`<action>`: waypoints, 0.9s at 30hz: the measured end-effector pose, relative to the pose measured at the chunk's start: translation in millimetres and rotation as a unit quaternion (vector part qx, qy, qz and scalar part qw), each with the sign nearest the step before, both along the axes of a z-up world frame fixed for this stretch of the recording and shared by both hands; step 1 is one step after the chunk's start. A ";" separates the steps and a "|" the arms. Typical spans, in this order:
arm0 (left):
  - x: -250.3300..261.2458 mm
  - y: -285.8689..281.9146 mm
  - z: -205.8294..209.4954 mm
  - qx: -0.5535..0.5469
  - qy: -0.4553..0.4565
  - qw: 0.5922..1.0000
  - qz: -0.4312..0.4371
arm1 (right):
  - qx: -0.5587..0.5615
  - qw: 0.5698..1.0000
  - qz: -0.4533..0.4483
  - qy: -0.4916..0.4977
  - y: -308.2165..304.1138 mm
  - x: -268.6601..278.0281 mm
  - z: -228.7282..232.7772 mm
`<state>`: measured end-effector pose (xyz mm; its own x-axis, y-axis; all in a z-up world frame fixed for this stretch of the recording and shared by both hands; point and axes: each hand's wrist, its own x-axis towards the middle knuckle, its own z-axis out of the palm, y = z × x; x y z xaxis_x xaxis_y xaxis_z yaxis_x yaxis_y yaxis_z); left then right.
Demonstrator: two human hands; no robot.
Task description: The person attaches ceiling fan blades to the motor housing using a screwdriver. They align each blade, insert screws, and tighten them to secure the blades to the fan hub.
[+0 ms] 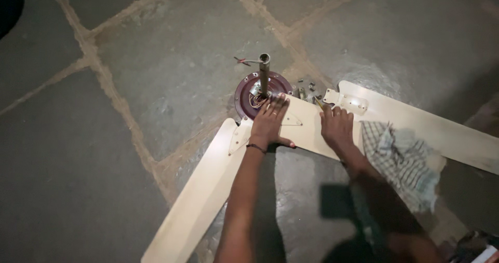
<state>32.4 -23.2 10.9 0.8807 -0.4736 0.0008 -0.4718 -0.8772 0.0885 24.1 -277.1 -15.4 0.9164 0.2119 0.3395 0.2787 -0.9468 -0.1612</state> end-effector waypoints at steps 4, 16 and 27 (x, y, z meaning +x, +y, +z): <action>-1.1 -8.8 -3.5 -0.033 0.005 0.999 0.031 | -0.021 0.999 0.037 0.009 -2.9 22.5 16.4; -2.9 -11.5 -2.9 -0.043 0.034 0.997 0.051 | 0.180 0.953 0.064 0.236 27.4 7.1 63.5; -1.5 -14.2 -4.8 -0.039 0.051 0.996 0.061 | 0.118 0.955 0.072 0.263 40.4 8.4 95.6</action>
<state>30.9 -37.4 6.1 0.9290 -0.3653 -0.0583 -0.3476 -0.9159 0.2009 32.5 -236.7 80.1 0.9404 0.3229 -0.1068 0.2243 -0.8248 -0.5191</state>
